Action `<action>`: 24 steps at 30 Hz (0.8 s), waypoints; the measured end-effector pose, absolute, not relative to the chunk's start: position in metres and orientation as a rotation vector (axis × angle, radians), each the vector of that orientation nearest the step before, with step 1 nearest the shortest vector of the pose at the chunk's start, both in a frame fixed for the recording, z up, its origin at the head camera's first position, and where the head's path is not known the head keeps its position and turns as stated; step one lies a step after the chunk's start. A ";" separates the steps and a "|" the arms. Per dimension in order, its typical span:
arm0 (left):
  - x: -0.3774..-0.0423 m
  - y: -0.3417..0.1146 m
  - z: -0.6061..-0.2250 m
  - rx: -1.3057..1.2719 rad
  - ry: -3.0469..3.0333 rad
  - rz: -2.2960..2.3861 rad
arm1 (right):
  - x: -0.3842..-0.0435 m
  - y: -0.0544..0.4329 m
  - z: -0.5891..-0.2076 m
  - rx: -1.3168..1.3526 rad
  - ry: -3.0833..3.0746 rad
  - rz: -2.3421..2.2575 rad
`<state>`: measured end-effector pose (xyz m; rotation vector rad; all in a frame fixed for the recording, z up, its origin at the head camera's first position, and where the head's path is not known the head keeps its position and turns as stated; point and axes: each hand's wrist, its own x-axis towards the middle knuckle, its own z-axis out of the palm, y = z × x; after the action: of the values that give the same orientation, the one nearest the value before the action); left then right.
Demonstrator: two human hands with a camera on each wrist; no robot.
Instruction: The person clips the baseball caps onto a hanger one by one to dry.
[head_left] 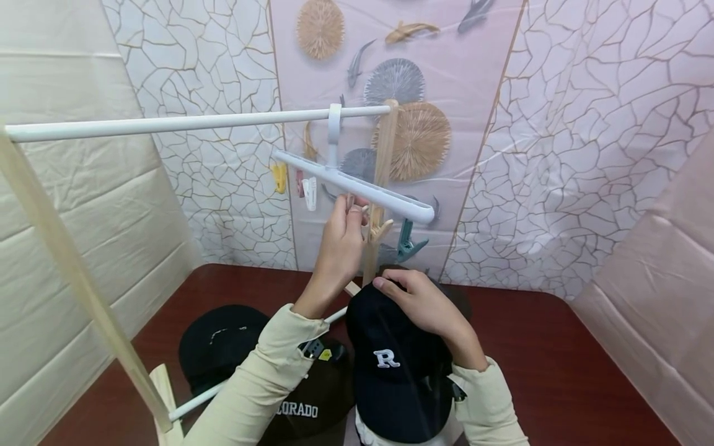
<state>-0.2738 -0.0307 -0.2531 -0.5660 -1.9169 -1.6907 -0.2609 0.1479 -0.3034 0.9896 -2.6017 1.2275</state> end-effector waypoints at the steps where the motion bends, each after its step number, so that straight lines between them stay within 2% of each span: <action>1: -0.273 -0.032 -0.253 -0.572 -1.910 -1.693 | -0.261 0.148 -0.303 0.992 -2.601 1.222; 16: -0.252 -0.047 -0.258 -0.596 -1.814 -1.767 | -0.261 0.146 -0.301 1.001 -2.599 1.193; 24: -0.242 -0.060 -0.262 -0.593 -1.851 -1.764 | -0.250 0.142 -0.293 1.006 -2.594 1.197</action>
<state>-0.2417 -0.0602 -0.2622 -0.5934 -1.8509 -1.7644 -0.2498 0.1424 -0.2930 1.0056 -2.5938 1.1970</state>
